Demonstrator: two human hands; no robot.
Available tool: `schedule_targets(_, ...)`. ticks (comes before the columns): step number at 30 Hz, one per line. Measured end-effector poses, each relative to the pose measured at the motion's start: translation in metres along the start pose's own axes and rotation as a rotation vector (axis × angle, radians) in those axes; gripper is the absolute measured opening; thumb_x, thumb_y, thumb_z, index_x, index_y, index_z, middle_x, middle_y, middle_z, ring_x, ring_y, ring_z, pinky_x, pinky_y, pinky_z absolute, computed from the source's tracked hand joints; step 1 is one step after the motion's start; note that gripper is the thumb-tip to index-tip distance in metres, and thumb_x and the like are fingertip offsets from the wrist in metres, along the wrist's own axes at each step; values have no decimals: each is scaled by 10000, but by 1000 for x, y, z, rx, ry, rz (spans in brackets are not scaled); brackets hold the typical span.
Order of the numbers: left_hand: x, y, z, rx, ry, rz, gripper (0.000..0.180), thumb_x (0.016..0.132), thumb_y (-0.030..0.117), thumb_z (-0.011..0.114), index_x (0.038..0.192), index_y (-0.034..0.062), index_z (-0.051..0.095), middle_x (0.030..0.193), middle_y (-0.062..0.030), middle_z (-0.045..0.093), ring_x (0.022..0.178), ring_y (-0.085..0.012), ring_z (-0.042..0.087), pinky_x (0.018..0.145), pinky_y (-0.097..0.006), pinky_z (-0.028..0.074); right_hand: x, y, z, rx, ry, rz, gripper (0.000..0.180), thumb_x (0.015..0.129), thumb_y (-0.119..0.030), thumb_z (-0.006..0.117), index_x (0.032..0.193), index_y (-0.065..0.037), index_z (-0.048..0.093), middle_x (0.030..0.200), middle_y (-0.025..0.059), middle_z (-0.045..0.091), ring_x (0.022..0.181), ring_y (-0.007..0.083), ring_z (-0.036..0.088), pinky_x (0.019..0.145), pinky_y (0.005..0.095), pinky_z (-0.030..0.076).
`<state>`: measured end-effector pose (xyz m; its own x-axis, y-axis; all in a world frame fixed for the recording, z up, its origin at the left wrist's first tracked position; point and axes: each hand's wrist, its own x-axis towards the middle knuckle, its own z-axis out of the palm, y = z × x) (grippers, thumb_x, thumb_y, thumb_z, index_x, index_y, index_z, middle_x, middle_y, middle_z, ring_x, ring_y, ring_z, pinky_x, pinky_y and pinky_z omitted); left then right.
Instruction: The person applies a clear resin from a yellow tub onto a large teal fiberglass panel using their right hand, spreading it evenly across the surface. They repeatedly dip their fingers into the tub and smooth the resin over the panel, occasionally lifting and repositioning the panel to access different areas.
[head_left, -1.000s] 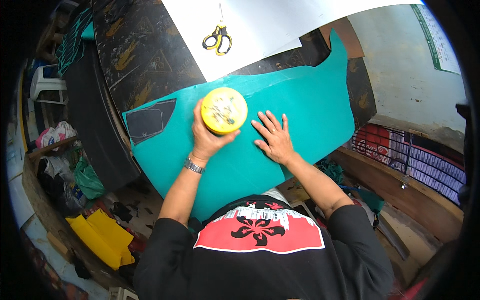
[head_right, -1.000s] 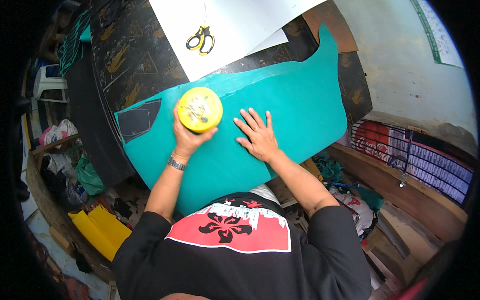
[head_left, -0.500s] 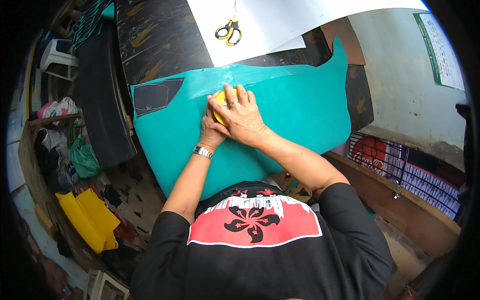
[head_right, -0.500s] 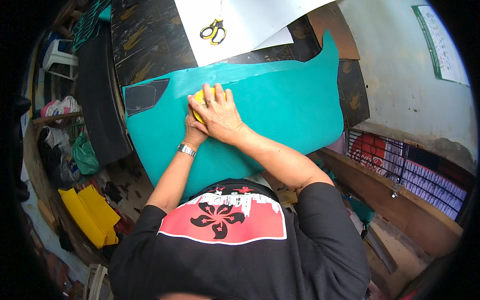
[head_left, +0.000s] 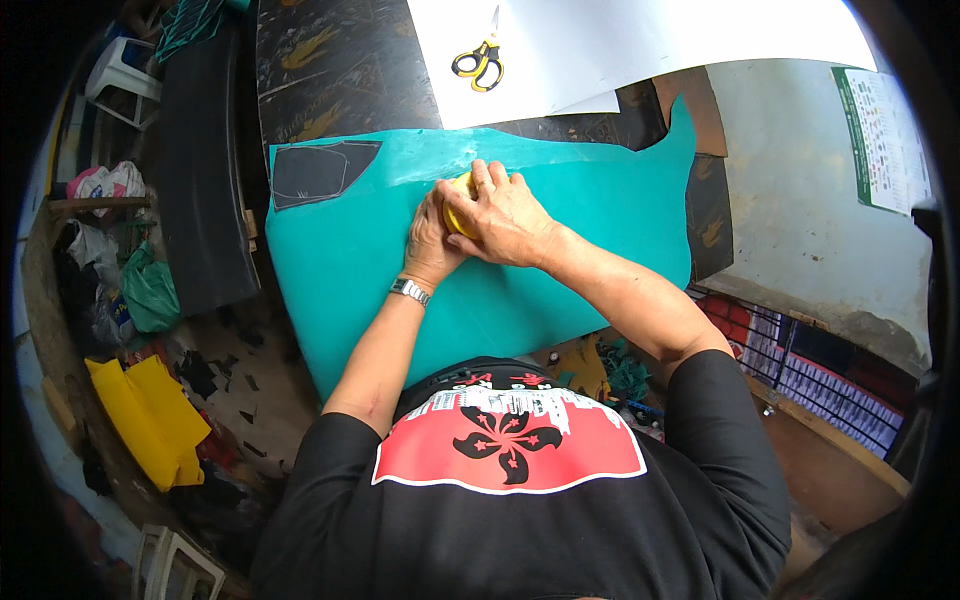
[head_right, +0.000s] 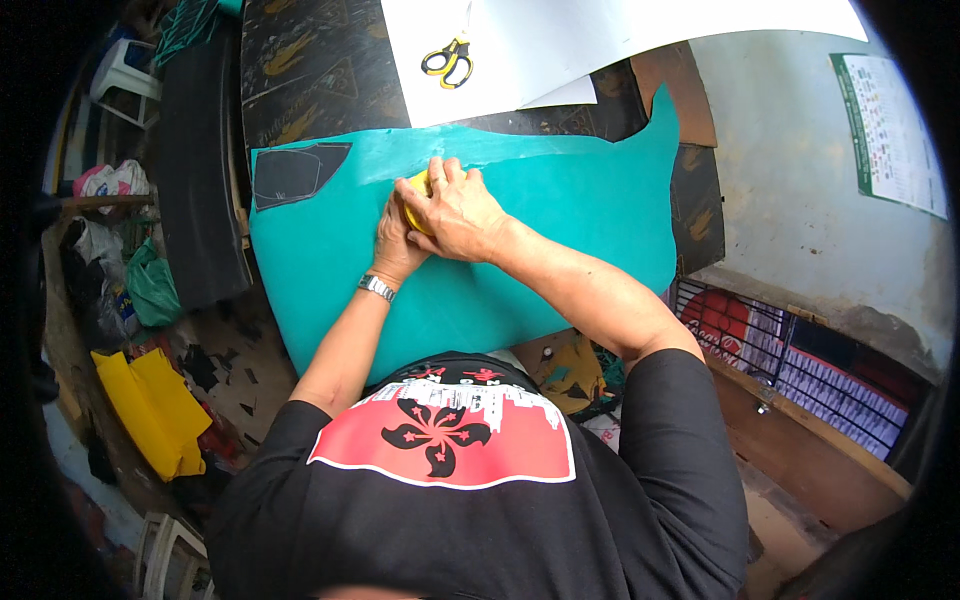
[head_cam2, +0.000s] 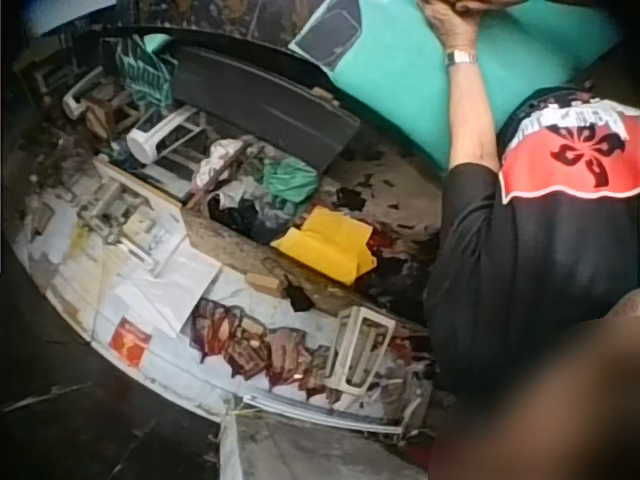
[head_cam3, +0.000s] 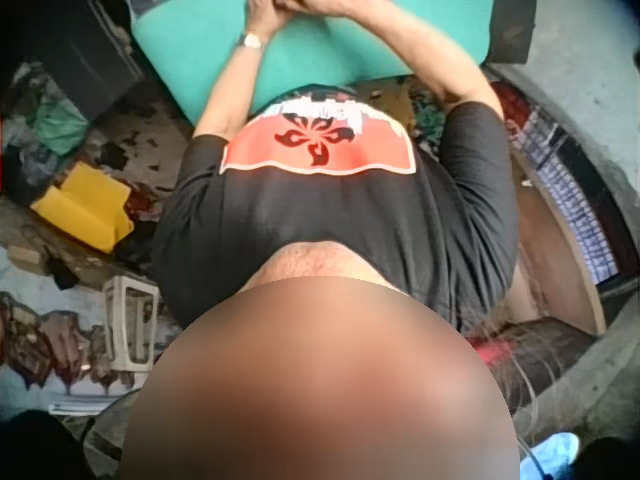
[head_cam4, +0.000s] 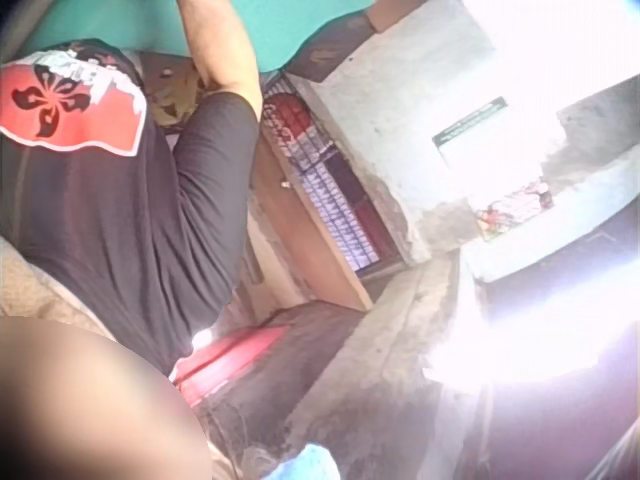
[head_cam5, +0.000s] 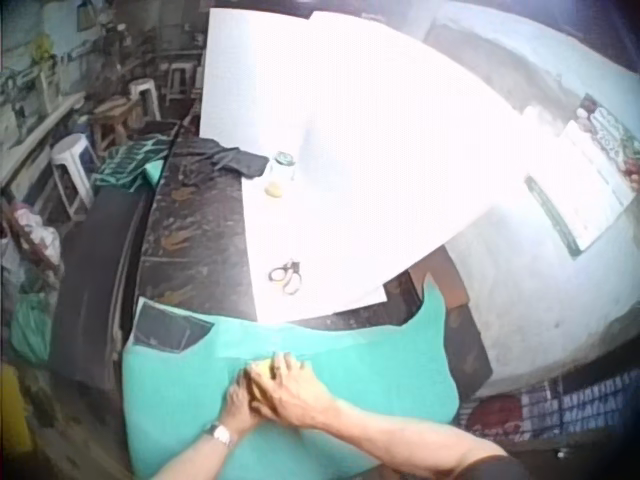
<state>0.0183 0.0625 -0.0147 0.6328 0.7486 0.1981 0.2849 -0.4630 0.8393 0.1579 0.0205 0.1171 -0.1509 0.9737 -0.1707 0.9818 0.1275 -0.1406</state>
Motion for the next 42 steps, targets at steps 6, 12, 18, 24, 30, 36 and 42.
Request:
schedule_targets(6,1,3,-5,9,29,72,904,669,298,841,1372,14,349,1222,-241,521,1089,-434,546,911,-474,498,4,3,-8,12,-82,-23,764,829,-447,699,1447,-126,386,1265,358,454,1102,446,519,839,529,491)
schedule_targets(12,3,8,-8,-37,-49,-11,892,679,305,844,1382,67,350,1269,-201,501,1143,-401,529,947,-457,487,0,3,-5,33,-21,-58,798,789,-496,727,1444,-191,387,1297,341,441,1125,442,502,880,537,471)
schedule_targets(18,3,6,-7,28,16,87,832,690,248,842,1360,90,374,1271,-153,505,1165,-359,528,984,-423,473,-8,4,3,27,81,-149,849,749,-440,784,1450,-233,352,1337,294,417,1159,432,475,952,526,417)
schedule_targets(24,0,3,-3,1,-25,15,909,623,304,896,1337,89,376,1286,-142,518,1210,-332,504,1044,-432,432,3,-1,-7,-27,-165,-91,817,776,-403,777,1449,-263,335,1293,288,435,1129,422,499,907,526,475)
schedule_targets(30,0,6,-4,-1,-75,-68,1029,554,380,931,1358,86,360,1293,-157,506,1192,-323,524,1005,-414,463,11,-2,-17,-82,-230,-124,808,748,-349,802,1420,-271,360,1261,276,461,1130,425,519,850,529,537)
schedule_targets(36,0,4,-4,-32,-78,-17,1042,558,379,927,1372,84,349,1325,-156,485,1222,-321,509,1021,-406,456,13,4,-18,-42,-250,-145,807,713,-310,832,1389,-300,392,1264,261,469,1136,431,527,852,536,549)
schedule_targets(42,1,4,-3,-24,-83,-24,1044,560,363,927,1382,95,342,1333,-149,480,1226,-320,505,1032,-402,452,15,5,-18,-58,-246,-180,807,713,-336,834,1395,-306,403,1287,273,454,1155,430,504,856,537,543)
